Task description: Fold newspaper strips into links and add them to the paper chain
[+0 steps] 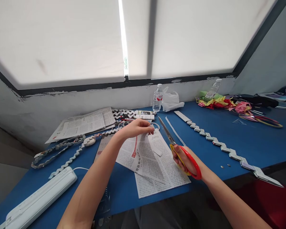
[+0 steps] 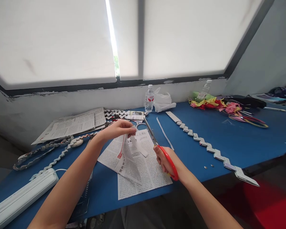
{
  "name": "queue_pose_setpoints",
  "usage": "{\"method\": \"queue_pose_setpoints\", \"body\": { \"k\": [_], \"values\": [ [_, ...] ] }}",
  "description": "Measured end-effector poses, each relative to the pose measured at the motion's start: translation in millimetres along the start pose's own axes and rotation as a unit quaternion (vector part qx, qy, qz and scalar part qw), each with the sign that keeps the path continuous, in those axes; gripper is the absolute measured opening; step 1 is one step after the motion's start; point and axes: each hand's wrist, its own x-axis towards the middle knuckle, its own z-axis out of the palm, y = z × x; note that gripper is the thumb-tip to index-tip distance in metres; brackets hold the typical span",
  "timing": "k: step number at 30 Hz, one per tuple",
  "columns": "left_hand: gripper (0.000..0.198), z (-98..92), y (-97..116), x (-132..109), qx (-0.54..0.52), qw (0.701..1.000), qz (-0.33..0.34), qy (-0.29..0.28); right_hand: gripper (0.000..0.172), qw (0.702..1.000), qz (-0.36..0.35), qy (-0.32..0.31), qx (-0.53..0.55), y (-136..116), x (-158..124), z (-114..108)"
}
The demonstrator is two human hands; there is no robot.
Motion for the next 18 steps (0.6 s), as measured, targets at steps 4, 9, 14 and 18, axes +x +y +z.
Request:
{"method": "queue_pose_setpoints", "body": {
  "k": [4,9,14,18],
  "values": [
    [0.048,19.2,6.0,5.3,0.051,0.999,-0.001,-0.015,0.054,0.972,0.096,0.089,-0.197,-11.2,15.6,-13.8],
    [0.055,64.3,11.0,12.1,0.207,0.977,0.029,-0.039,0.046,0.886,0.15,0.143,-0.415,-13.7,44.0,-30.5],
    [0.045,93.6,-3.1,17.8,0.34,0.937,0.078,0.033,0.042,0.868,0.165,0.142,-0.447,-11.3,68.5,-41.8],
    [0.049,122.4,-7.4,5.6,0.408,0.91,0.055,0.056,0.037,0.863,0.169,0.117,-0.461,-12.6,83.6,-50.3]
  ]
}}
